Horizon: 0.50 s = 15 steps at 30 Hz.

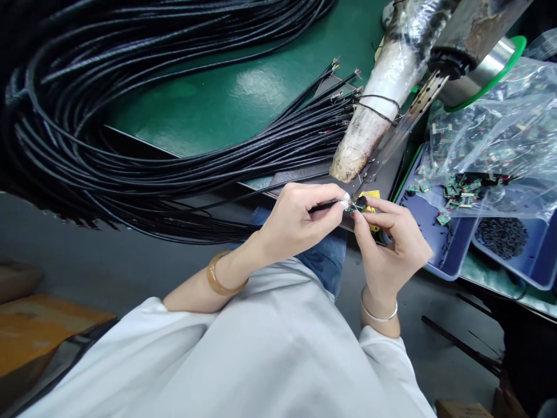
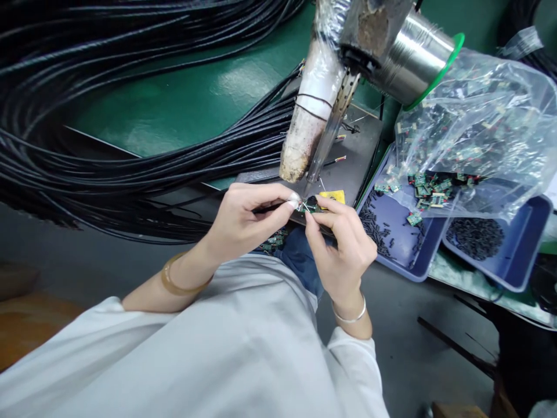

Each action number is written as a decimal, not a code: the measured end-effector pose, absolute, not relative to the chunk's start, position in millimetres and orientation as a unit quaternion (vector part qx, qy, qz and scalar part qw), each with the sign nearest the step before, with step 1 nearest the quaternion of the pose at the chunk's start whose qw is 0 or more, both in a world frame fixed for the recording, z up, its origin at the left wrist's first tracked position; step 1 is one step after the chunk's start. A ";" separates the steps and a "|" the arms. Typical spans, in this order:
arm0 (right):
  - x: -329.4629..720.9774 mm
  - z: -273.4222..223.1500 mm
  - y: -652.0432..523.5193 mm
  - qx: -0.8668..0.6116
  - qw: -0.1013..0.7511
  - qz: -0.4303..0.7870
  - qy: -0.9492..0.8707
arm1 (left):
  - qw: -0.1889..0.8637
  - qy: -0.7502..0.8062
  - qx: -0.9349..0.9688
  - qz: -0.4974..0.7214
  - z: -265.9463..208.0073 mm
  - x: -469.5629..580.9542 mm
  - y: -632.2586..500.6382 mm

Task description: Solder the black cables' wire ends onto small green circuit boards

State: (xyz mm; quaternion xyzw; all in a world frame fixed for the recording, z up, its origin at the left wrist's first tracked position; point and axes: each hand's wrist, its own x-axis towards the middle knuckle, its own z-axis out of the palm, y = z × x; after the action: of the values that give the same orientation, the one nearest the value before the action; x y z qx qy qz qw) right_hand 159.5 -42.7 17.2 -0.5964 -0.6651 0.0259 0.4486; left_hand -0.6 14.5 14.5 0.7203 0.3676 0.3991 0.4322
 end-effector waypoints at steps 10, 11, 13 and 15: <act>156.2 20.3 -48.8 -0.596 0.438 -0.005 -0.673 | 0.516 0.354 0.683 0.377 18.6 -0.2 18.4; 156.5 19.8 -50.0 -0.595 0.435 -0.009 -0.675 | 0.528 0.358 0.673 0.374 19.2 0.0 18.5; 157.5 18.1 -52.1 -0.589 0.437 -0.018 -0.680 | 0.555 0.363 0.652 0.367 19.4 -0.2 18.2; 158.4 15.7 -53.5 -0.583 0.437 -0.021 -0.684 | 0.577 0.366 0.637 0.358 17.6 -0.7 17.6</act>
State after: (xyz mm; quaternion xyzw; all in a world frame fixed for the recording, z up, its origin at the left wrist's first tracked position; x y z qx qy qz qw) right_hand 158.4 -53.5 15.7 -0.5832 -0.6844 -0.0215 0.4370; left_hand -0.7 17.6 17.6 0.6365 0.3658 0.3578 0.5770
